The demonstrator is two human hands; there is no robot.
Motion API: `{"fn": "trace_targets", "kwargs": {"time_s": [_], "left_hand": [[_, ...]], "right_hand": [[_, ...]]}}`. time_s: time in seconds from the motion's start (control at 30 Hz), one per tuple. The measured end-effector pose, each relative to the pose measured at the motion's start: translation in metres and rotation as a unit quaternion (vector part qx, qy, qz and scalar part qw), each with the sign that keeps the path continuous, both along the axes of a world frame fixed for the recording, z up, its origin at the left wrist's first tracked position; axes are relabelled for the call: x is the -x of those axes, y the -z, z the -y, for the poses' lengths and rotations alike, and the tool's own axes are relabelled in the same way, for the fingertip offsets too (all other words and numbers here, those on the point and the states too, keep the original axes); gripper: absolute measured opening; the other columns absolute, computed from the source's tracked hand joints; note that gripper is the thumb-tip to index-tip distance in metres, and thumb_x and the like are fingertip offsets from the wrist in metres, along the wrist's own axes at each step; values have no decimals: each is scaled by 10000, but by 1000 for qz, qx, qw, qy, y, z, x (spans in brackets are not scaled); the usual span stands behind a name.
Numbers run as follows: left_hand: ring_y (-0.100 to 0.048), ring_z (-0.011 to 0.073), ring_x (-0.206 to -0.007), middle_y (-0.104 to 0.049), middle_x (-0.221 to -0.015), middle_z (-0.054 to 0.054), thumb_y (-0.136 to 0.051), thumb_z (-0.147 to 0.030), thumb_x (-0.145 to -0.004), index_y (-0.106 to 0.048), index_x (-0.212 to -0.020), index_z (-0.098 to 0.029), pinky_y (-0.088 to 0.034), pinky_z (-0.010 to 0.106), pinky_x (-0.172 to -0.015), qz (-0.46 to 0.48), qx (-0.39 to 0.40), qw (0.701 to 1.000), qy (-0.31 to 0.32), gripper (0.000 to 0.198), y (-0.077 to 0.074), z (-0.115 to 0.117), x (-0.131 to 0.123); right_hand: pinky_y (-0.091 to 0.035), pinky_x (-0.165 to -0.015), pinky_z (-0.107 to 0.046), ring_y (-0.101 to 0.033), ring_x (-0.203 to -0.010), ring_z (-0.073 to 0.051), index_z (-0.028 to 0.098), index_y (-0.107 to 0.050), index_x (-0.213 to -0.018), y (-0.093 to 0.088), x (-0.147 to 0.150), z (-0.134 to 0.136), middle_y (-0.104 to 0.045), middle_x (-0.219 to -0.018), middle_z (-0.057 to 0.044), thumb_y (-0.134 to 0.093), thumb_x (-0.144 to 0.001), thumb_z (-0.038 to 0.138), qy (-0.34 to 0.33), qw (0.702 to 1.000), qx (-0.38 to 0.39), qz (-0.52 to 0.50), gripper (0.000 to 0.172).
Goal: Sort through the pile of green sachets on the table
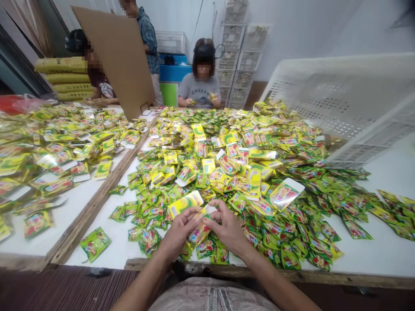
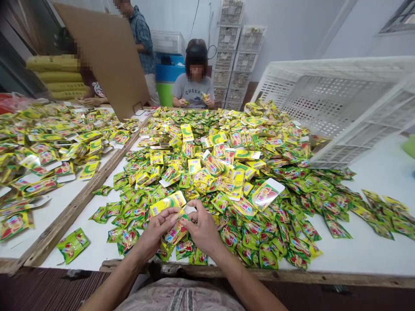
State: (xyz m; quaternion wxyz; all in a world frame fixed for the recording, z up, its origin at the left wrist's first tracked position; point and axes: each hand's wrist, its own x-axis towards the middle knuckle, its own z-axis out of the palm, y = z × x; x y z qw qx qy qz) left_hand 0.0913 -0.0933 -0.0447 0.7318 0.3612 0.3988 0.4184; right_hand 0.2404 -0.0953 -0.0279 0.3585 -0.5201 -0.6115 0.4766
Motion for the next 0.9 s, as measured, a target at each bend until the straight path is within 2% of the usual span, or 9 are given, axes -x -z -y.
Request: {"fn": "trace_targets", "kwargs": {"time_s": [0.17,0.2,0.27,0.33,0.4,0.43,0.57,0.73,0.9], "left_hand": [[-578,175,-662,-662,-742,53,-709,-415,-640,-654,-813,-122,-445,273,-615,-219,-49,972,76,345,-17,-14,49],[-572,177,-640,-660,-738,58,-710,-439,-626,-649,-838,-114,-442,278,-591,-266,-49,962,20,393,-26,-23,67],[-580,186,-704,-657,-849,61,-670,-492,-650,-587,-1016,-129,-450,285,-601,-306,-104,920,-223,522,-48,-44,100],[-556,200,-912,-595,-1097,75,-705,-451,-636,-433,-1235,-175,-454,288,-695,-374,-203,776,-466,714,-70,-61,119],[-529,194,-970,-553,-1172,75,-711,-437,-637,-417,-1247,-195,-445,284,-732,-423,-264,696,-517,719,-79,-68,114],[-546,186,-915,-587,-1103,69,-695,-449,-650,-483,-1179,-185,-446,279,-709,-432,-270,716,-477,628,-78,-67,103],[-553,143,-584,-608,-625,13,-597,-527,-705,-621,-736,-150,-439,257,-562,-337,-166,906,-195,379,-42,-51,37],[-577,137,-592,-632,-646,0,-714,-472,-607,-636,-861,-156,-435,237,-566,-218,-111,962,-123,413,-7,-35,-18],[-501,82,-458,-544,-507,-49,-788,-390,-531,-598,-687,-131,-448,224,-523,-56,-28,997,-55,357,-9,-32,-29]], "right_hand": [[-458,-618,-262,-616,-732,-164,220,-433,-1137,3,-1,-2,-675,-816,-11,-560,-790,281,-42,997,19,-69,374],[-459,-645,-271,-613,-780,-170,218,-461,-1123,0,-5,-5,-673,-880,-29,-568,-787,287,-23,998,-7,-54,360],[-453,-647,-278,-601,-784,-178,202,-534,-1035,-8,-17,-16,-657,-894,-46,-546,-806,312,61,996,-66,-2,255],[-437,-612,-283,-581,-703,-180,183,-572,-916,-10,-29,-35,-633,-789,-46,-491,-840,341,169,976,-122,72,194],[-419,-619,-299,-557,-684,-194,176,-575,-852,-5,-38,-56,-602,-726,-45,-489,-840,333,228,942,-181,169,180],[-410,-633,-308,-548,-702,-207,176,-576,-825,0,-41,-66,-594,-722,-50,-508,-828,316,226,925,-208,223,156],[-386,-667,-322,-524,-751,-234,186,-553,-678,20,-42,-80,-586,-731,-71,-555,-788,231,148,882,-271,356,119],[-376,-635,-278,-550,-697,-191,191,-576,-750,12,-37,-44,-612,-739,-44,-500,-843,241,80,923,-282,251,131],[-340,-521,-242,-475,-533,-136,199,-575,-716,-1,-33,-19,-537,-583,25,-591,-796,343,58,994,-90,30,165]]}}
